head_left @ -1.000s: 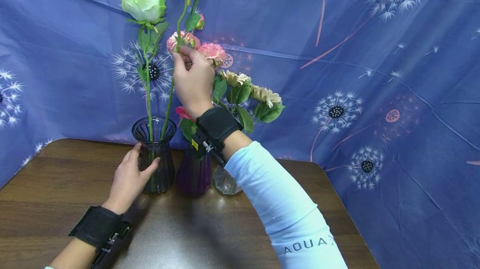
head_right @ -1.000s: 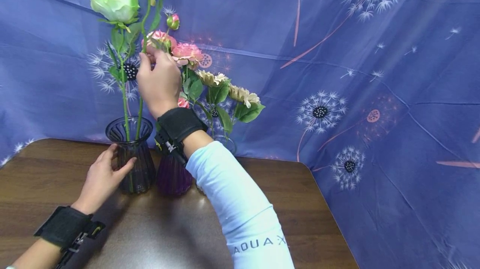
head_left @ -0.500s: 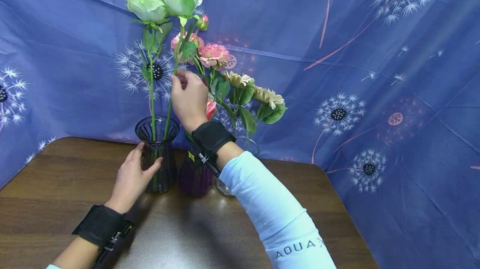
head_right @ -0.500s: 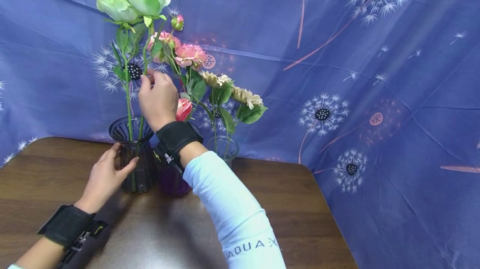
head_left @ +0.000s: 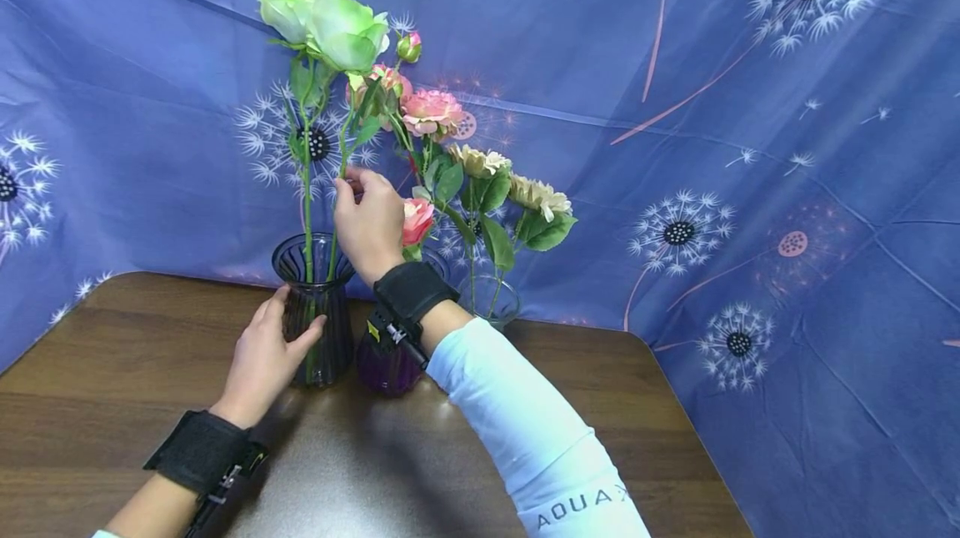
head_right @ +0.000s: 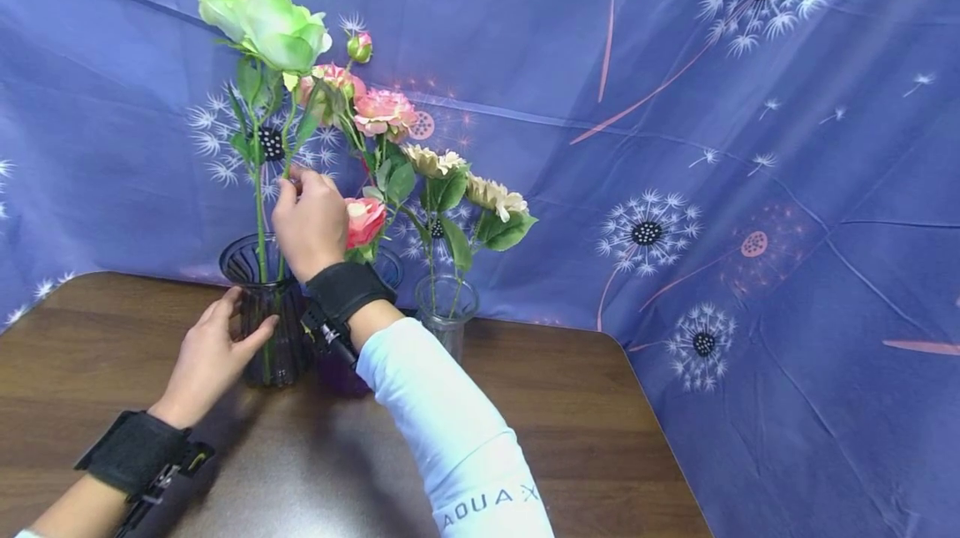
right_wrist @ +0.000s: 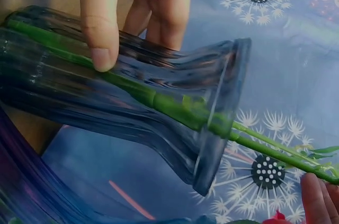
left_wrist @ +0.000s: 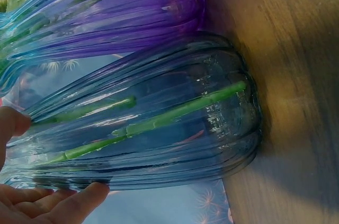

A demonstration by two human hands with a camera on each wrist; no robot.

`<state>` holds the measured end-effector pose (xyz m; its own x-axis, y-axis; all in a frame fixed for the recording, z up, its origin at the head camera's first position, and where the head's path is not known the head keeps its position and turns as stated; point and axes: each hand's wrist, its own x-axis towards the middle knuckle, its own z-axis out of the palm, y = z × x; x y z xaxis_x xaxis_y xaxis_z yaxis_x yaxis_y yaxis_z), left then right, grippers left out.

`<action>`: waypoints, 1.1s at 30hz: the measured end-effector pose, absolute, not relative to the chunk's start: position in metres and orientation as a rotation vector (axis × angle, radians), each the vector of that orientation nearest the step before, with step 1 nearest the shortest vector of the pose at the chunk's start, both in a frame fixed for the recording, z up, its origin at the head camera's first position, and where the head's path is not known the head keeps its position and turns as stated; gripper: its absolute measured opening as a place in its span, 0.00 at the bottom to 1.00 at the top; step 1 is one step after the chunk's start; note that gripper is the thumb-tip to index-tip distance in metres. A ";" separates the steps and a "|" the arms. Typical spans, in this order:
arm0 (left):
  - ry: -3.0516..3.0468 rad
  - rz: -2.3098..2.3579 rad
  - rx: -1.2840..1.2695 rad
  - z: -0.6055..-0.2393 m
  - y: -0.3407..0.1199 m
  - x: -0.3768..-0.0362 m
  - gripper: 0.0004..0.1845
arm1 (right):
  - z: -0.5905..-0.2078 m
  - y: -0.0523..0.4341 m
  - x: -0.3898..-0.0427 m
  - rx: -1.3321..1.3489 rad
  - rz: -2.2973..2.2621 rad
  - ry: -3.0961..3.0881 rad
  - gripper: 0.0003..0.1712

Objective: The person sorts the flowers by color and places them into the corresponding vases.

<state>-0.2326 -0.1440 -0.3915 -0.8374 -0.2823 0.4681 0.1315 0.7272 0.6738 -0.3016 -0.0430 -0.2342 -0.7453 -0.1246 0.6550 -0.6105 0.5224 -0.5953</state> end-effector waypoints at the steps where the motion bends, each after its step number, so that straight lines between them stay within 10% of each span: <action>1: -2.369 -0.982 0.111 -0.392 -0.144 -0.233 0.35 | -0.235 -0.044 -0.301 0.594 1.161 -2.216 0.12; 33: -2.364 -0.989 0.099 -0.392 -0.144 -0.232 0.35 | -0.264 -0.057 -0.304 0.446 0.940 -2.469 0.10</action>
